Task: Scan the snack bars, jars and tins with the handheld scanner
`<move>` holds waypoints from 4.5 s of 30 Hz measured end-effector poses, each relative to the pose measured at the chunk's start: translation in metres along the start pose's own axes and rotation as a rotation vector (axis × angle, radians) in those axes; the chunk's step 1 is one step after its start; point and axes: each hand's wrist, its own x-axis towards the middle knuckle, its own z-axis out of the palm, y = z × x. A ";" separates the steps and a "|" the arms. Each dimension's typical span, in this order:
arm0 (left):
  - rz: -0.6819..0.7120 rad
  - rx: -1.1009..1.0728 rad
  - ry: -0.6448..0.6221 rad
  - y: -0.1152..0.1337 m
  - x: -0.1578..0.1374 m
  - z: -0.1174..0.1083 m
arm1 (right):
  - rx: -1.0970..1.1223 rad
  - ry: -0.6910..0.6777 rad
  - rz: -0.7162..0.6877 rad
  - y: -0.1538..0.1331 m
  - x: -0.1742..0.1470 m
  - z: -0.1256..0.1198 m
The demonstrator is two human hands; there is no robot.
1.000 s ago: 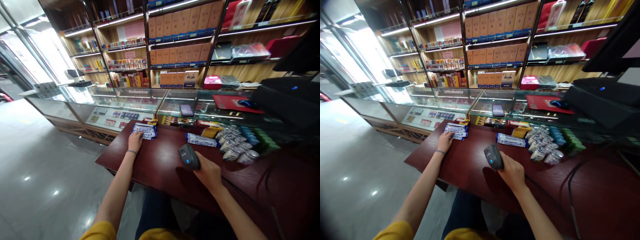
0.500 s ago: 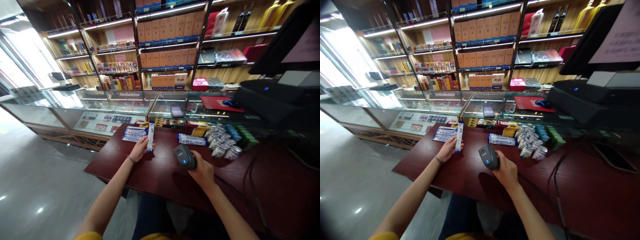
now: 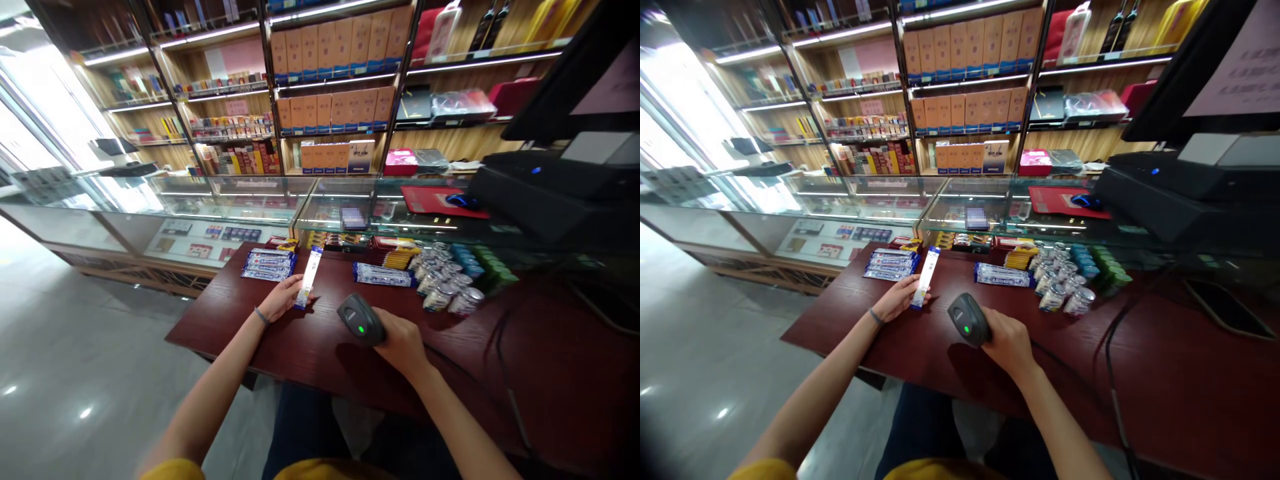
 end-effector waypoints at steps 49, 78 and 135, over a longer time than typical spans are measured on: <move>0.828 1.606 0.007 -0.078 0.131 0.150 | -0.171 0.721 0.909 0.063 -0.024 -0.043; 0.812 1.527 0.100 -0.053 0.102 0.098 | -0.419 0.428 0.680 0.056 -0.022 -0.030; 0.075 0.175 0.074 -0.008 0.057 0.046 | -0.204 0.282 0.152 0.013 0.000 -0.001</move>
